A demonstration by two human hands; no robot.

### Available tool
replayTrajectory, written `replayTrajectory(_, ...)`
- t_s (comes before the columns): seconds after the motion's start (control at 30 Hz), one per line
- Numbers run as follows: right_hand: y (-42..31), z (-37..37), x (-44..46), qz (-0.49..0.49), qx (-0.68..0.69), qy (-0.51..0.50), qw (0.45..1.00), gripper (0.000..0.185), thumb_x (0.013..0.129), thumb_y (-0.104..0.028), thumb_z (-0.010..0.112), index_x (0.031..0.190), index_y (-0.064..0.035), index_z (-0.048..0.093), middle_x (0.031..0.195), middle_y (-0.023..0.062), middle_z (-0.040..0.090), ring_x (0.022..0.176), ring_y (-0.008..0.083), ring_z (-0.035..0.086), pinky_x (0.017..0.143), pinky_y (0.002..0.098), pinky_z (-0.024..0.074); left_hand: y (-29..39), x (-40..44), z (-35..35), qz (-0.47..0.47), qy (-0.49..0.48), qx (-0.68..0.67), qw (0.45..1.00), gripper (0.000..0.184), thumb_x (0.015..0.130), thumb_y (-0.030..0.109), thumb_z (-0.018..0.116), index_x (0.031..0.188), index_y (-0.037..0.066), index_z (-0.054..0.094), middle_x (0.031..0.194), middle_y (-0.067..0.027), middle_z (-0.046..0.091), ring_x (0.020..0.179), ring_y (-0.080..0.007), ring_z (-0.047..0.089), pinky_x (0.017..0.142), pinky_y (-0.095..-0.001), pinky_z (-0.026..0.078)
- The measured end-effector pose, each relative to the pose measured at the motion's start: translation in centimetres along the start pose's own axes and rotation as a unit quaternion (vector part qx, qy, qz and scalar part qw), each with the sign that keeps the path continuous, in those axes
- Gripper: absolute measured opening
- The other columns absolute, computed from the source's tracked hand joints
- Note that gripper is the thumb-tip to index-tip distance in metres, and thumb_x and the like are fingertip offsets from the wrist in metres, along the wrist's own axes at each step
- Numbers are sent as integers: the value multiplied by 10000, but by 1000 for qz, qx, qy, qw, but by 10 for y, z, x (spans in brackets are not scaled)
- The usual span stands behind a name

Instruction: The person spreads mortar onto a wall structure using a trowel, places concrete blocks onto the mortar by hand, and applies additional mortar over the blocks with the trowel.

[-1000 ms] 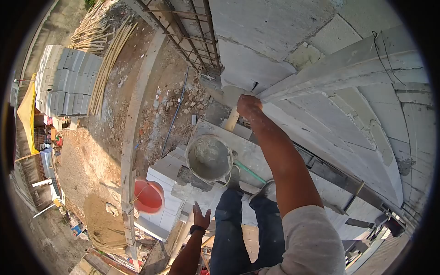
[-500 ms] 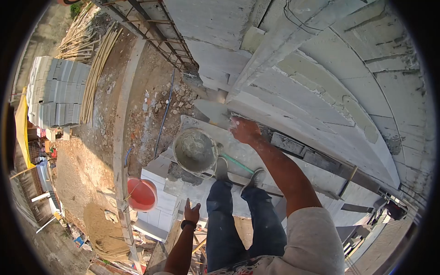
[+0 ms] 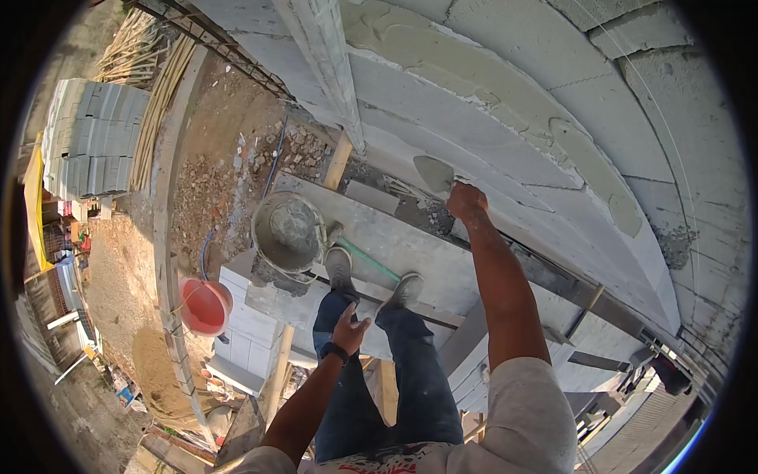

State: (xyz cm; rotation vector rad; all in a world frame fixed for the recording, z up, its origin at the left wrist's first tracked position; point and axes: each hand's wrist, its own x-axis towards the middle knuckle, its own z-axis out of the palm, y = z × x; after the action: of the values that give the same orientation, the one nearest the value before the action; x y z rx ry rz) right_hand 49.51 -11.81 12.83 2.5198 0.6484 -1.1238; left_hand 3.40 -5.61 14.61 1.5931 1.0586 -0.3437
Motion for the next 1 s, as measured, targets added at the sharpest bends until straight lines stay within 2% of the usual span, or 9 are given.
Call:
replayTrajectory(0.03,7,-5,3,-4,-22,-3,1000,584,898,-398,647,1374,-88,511,1252,142,651,1165,326,628,974,465,516,-5,-10,6,-8,-3,14,1000,736,854,347,721,1386,-89,458,1370,-310,517,1283,-420,507,1082,-431,408)
replayTrajectory(0.13,14,-14,-2,-52,12,78,995,474,859,-391,676,1180,-43,653,1175,193,690,1108,342,668,922,462,554,-7,-21,16,-15,6,50,999,747,840,373,732,1374,-85,480,1363,-304,532,1275,-402,527,1066,-423,425)
replayTrajectory(0.33,15,-45,-26,-137,98,103,980,525,886,-426,638,1287,-88,604,1218,189,662,1150,362,631,966,471,516,-8,-34,34,-28,17,68,997,692,852,374,724,1359,-45,509,1344,-288,545,1260,-403,525,1080,-436,408)
replayTrajectory(0.43,6,-71,-49,-158,107,80,978,543,901,-434,619,1329,-104,568,1230,193,647,1153,371,617,974,480,499,7,-33,41,-38,20,81,996,697,854,384,722,1358,-48,510,1343,-287,545,1261,-396,527,1072,-436,416)
replayTrajectory(0.63,-11,-112,-93,-203,152,128,959,559,915,-445,593,1351,-100,538,1162,212,665,1107,392,629,944,490,505,66,-42,49,-53,18,-4,998,684,851,389,726,1329,-61,534,1304,-293,572,1232,-388,559,1032,-434,454)
replayTrajectory(0.77,-8,-127,-112,-212,155,143,954,569,919,-448,590,1365,-103,520,1122,228,673,1088,397,635,929,493,508,66,-46,60,1,41,53,998,639,854,367,723,1306,-53,554,1287,-286,590,1173,-403,596,985,-421,487)
replayTrajectory(0.8,-6,-126,-114,-213,159,145,953,574,920,-451,589,1368,-101,515,1117,231,674,1083,397,637,926,494,508,80,-50,55,-15,29,38,999,647,853,407,729,1282,-53,579,1282,-283,602,1226,-401,570,1019,-419,461)
replayTrajectory(0.87,-3,-123,-117,-219,168,158,948,582,922,-459,585,1372,-98,507,1106,237,675,1074,399,639,921,496,507,92,-56,45,-5,16,25,1000,643,855,408,728,1282,-51,581,1277,-276,608,1221,-393,576,1016,-415,464)
replayTrajectory(1.0,11,-111,-126,-213,184,187,941,580,919,-464,591,1351,-84,520,1090,239,679,1043,402,650,898,494,515,61,-55,44,1,9,72,997,617,860,398,723,1272,-42,591,1271,-257,619,1213,-378,585,1006,-407,474)
